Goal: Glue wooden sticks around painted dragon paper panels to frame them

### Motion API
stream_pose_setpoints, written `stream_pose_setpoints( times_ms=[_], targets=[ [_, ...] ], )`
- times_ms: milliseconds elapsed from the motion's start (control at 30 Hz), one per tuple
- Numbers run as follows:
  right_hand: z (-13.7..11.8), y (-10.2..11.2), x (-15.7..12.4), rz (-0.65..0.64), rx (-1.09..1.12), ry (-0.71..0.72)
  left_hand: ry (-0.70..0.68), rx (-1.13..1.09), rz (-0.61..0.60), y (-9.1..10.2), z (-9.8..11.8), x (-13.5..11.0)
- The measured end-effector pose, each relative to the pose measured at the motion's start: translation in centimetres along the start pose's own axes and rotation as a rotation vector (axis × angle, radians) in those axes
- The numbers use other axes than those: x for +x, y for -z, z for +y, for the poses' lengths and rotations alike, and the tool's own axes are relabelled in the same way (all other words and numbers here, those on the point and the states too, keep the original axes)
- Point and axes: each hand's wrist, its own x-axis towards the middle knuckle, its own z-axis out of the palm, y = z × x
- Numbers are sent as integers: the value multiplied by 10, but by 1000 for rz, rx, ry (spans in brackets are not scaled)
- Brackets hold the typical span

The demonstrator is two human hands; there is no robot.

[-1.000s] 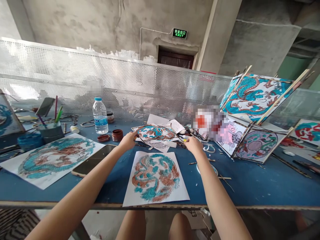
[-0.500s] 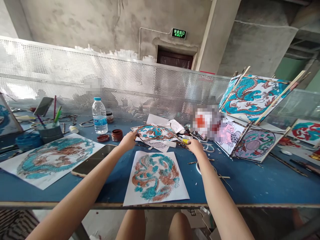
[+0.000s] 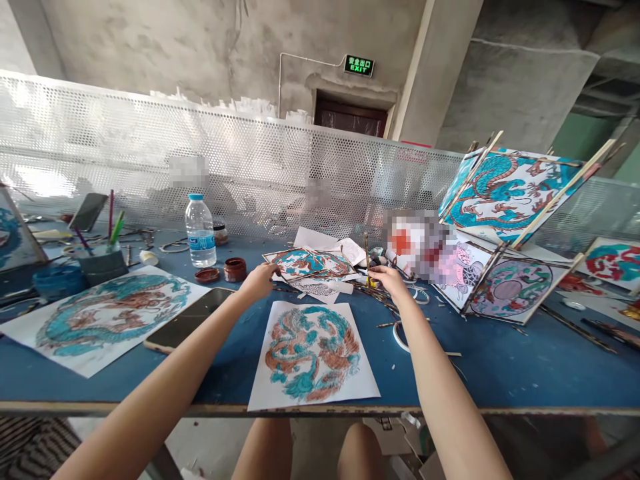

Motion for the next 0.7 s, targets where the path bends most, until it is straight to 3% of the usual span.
stream_pose_setpoints(
  times_ms=[267,333,433,500,567,700],
  targets=[
    [-8,-5,-6,-144,105,-73,-27,-84,19,0,2,0],
    [-11,-9,-11,-257,101,-75,-32,-135,15,0,3,0],
    [-17,-18,-18,-562,79,-30,-13,-193,8,0,3,0],
    [-19,-24,-21,-641,49,28,-17,-204,5,0,3,0],
    [-19,-27,-20,-522,-9,93,-34,-196,3,1,3,0],
    [-8,-21,-14,-122,-362,202,-48,-148,0,1,5,-1]
  ],
)
